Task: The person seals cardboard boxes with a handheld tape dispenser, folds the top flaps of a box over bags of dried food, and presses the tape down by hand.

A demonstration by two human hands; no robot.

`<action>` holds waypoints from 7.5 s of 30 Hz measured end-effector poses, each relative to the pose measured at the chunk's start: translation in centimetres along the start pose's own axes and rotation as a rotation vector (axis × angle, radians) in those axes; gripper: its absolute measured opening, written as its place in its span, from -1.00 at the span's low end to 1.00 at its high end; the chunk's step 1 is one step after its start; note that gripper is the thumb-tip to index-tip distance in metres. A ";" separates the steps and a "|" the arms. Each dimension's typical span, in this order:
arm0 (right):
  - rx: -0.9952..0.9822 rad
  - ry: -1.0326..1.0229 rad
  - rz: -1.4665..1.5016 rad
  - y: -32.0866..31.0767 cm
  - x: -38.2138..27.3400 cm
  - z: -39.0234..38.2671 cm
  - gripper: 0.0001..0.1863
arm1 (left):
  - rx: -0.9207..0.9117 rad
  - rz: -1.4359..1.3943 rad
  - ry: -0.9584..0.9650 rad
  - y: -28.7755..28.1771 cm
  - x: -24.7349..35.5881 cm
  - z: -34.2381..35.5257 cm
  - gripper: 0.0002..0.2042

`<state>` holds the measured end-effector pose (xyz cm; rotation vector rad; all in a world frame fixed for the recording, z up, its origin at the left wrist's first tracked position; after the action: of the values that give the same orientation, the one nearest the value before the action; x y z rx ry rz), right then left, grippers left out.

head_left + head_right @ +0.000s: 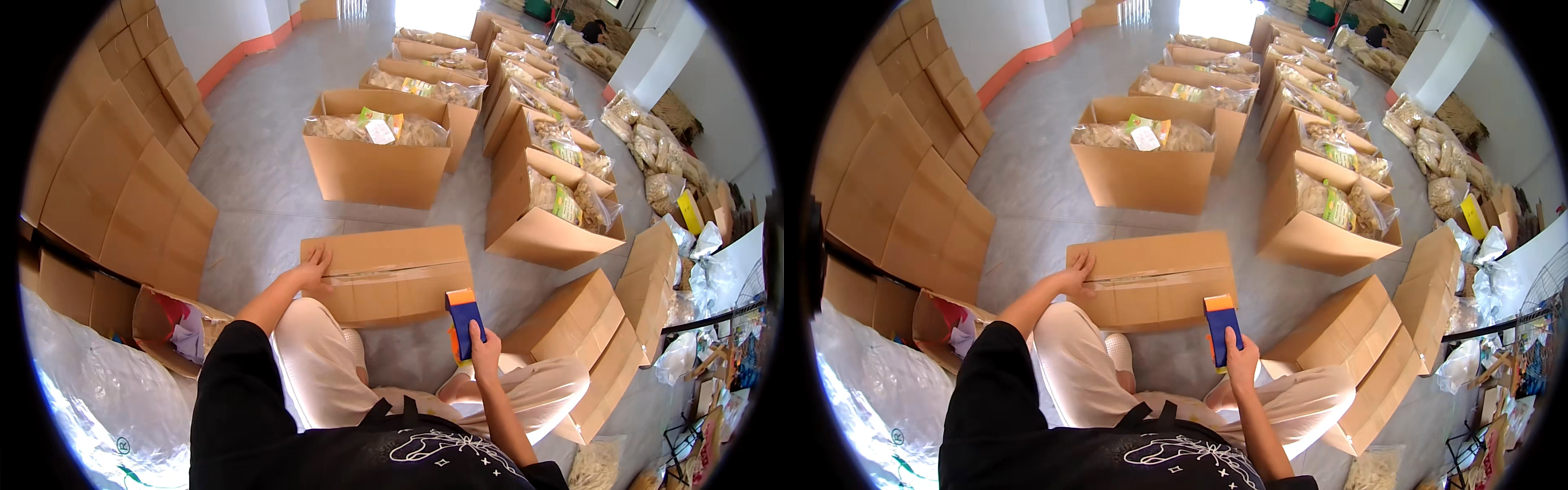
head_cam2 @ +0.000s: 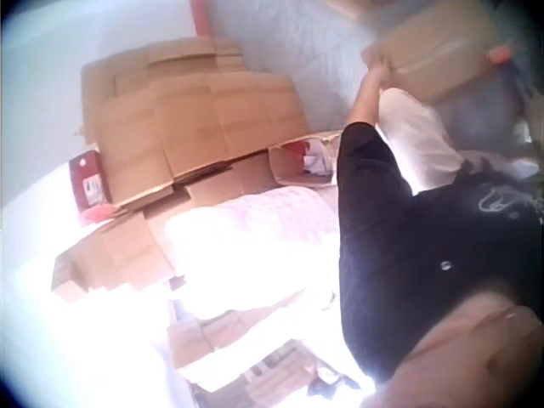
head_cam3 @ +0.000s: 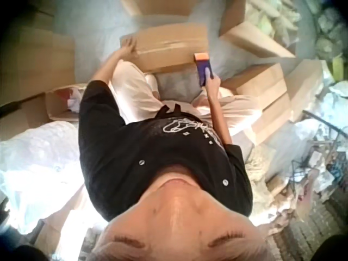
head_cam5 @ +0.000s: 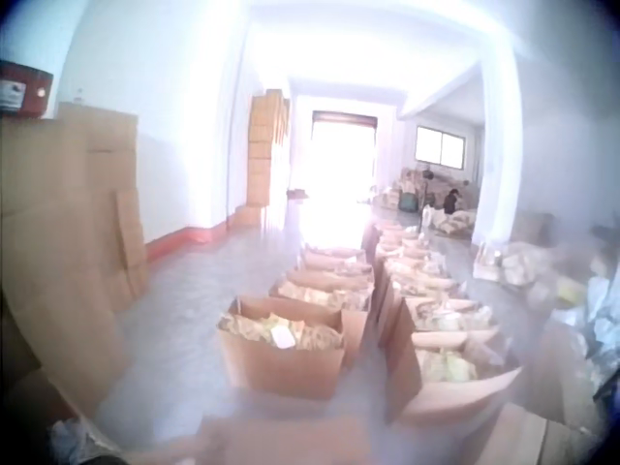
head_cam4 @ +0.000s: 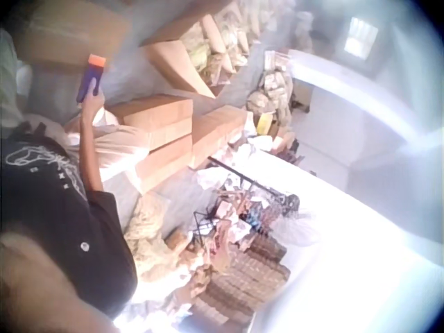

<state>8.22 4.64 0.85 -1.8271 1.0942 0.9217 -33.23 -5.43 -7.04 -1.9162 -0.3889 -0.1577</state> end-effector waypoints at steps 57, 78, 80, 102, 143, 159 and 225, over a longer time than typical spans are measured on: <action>-0.123 -0.072 -0.067 8.0 5.2 1.4 -0.59 | 0.208 0.301 0.131 0.8 10.2 4.1 -0.31; -0.157 -0.098 -0.113 8.1 4.4 1.5 -0.63 | 0.398 0.472 0.633 2.6 9.7 5.7 -0.40; -0.161 -0.100 -0.109 8.0 5.1 1.9 -0.63 | 0.369 0.466 0.628 2.4 9.9 5.9 -0.37; -0.139 -0.087 -0.036 8.1 5.5 1.6 -0.62 | 0.535 -0.033 -0.109 0.0 6.7 9.1 -0.48; -0.415 -0.314 0.416 -4.7 -1.1 -9.2 -0.59 | -0.331 -1.899 0.256 -9.5 27.2 -7.4 -0.83; -0.275 -0.184 -0.006 -2.3 -1.9 -11.2 -0.75 | 0.573 -0.618 0.270 -14.6 15.0 8.6 -0.94; -0.442 0.166 -0.262 2.4 5.5 0.1 -0.50 | -0.395 -0.554 0.353 -4.0 16.5 23.9 -0.44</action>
<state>8.05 2.18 -4.65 -2.3793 0.7576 0.9164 -20.96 21.19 -7.57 -2.0633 -0.6760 -0.9852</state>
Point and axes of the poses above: each hand's wrist, its own z-axis towards the middle knuckle, its own y-axis out of the palm, x = y × z, the point moved 1 cm from there along z, towards the middle knuckle, and after that the axes turned 10 degrees about y, right-handed, at the moved point
